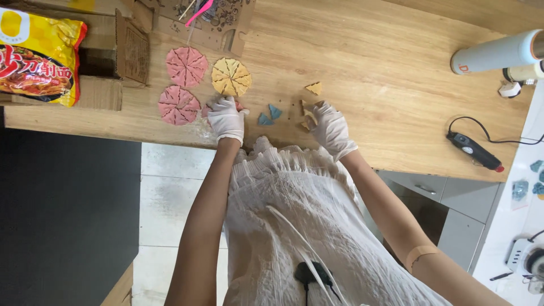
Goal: The recorder is preparing and assembling scented wax components for candles, using a heating tool and various wax pieces.
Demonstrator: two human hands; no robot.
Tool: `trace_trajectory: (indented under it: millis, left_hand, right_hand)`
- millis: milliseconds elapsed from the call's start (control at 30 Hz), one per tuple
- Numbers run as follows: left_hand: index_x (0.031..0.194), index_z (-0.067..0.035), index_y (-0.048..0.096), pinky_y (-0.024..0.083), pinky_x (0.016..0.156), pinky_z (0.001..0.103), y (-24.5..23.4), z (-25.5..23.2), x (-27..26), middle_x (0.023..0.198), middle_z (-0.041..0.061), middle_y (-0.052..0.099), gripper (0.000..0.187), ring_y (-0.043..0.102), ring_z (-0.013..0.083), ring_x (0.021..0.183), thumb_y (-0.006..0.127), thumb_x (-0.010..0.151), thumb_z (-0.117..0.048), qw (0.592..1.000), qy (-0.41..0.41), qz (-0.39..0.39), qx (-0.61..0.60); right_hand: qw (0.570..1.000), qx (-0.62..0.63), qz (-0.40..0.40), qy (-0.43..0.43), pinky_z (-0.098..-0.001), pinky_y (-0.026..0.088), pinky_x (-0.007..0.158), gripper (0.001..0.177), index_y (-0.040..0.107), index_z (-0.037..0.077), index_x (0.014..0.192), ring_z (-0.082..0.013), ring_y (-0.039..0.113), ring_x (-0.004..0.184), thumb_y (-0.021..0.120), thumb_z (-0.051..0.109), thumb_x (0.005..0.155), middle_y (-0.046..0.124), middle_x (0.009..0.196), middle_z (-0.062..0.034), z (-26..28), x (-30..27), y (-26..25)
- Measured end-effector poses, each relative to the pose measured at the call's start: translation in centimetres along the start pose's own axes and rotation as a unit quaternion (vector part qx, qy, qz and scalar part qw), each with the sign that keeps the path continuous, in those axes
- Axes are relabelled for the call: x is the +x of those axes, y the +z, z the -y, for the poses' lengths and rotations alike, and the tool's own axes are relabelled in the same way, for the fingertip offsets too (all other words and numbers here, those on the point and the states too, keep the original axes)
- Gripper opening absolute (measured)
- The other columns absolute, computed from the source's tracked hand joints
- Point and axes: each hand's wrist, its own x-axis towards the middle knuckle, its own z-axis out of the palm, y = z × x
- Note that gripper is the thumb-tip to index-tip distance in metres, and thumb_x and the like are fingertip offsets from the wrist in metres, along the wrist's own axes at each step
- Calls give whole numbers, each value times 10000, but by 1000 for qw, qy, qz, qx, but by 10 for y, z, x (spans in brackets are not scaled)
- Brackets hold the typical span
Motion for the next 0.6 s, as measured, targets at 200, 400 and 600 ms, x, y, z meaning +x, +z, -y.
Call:
trace_trajectory:
  millis: [200, 400, 600]
  left_hand:
    - [940, -113, 650, 478, 691, 460, -50, -43, -9, 862, 91, 680, 595, 648, 267, 834, 757, 762, -670, 993, 90, -62, 36]
    - [946, -146, 662, 480, 780, 429, 0, -131, -11, 919, 72, 700, 502, 661, 236, 907, 720, 758, -607, 971, 235, 46, 9]
    - [1028, -194, 669, 481, 769, 422, 71, -145, -21, 957, 36, 690, 131, 665, 229, 935, 758, 970, -270, 967, 227, -62, 95]
  right_hand:
    - [980, 28, -3, 199, -440, 555, 786, 340, 674, 115, 1272, -321, 685, 898, 732, 172, 943, 700, 1034, -148, -53, -17, 11]
    - [968, 112, 8, 226, -404, 568, 780, 530, 628, 106, 1350, -299, 704, 886, 788, 105, 845, 705, 1102, -171, -81, 25, 32]
    - [993, 49, 43, 100, -423, 547, 784, 483, 715, 61, 1149, -365, 671, 932, 901, 86, 704, 684, 1037, -210, -82, 48, 50]
